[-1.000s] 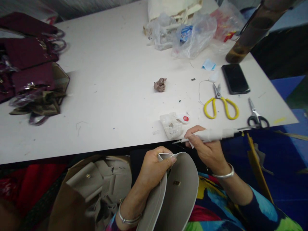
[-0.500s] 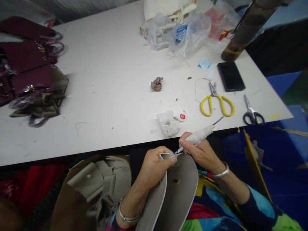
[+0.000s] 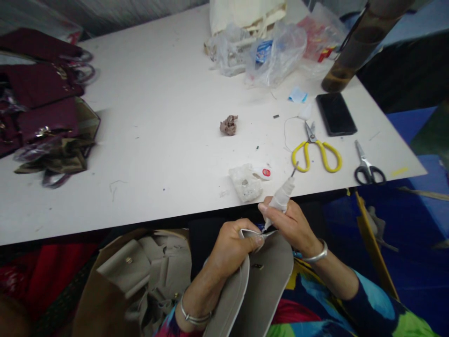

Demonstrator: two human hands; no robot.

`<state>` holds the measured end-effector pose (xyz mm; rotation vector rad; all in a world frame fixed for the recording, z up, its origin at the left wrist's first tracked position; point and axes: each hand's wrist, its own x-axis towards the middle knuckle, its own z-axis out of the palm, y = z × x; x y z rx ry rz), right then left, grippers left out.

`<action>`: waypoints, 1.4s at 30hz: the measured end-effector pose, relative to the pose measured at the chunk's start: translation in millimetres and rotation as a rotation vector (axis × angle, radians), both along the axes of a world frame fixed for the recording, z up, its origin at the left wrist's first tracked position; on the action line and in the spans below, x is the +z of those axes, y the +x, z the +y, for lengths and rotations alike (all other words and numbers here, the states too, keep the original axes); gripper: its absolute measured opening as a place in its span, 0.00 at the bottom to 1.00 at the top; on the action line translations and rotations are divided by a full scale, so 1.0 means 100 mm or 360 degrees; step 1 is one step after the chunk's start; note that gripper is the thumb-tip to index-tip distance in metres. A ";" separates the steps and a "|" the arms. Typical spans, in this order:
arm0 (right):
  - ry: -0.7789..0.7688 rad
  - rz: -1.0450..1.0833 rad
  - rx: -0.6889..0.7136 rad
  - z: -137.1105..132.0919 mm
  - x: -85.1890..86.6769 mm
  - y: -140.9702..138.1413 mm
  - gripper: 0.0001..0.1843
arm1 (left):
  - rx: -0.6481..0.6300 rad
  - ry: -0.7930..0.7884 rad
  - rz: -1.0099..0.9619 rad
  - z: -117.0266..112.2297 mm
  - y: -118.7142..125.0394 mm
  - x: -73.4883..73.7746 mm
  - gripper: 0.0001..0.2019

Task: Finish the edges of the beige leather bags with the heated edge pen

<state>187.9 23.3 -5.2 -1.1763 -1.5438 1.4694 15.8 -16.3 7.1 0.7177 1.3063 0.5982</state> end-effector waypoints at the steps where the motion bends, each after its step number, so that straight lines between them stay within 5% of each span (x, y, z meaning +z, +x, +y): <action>1: -0.0022 0.0053 -0.0073 -0.04 -0.04 -0.01 0.21 | 0.0031 -0.0015 -0.0021 0.01 -0.02 -0.01 0.10; 9: 0.0343 0.0155 -0.0641 -0.02 -0.10 -0.05 0.14 | 0.0382 -0.0116 -0.0137 0.07 -0.19 -0.07 0.14; 14: 0.0425 0.0074 -0.0549 0.07 -0.10 0.00 0.08 | 0.0553 -0.0220 -0.0283 0.10 -0.28 -0.03 0.19; 24: 0.0554 -0.0115 -0.0398 0.23 -0.06 -0.01 0.11 | 0.0450 -0.0204 -0.0349 0.10 -0.38 -0.14 0.20; 35: 0.1141 -0.0700 -0.0123 0.31 0.04 -0.06 0.11 | 0.0452 -0.0195 -0.0423 0.07 -0.43 -0.20 0.21; 39: 0.1053 -0.0430 -0.0311 0.24 0.10 -0.02 0.09 | 0.0416 -0.0227 -0.0429 0.08 -0.45 -0.20 0.22; 42: 0.0564 -0.0054 -0.0379 0.16 0.09 -0.01 0.13 | 0.0376 -0.0239 -0.0446 0.08 -0.45 -0.19 0.21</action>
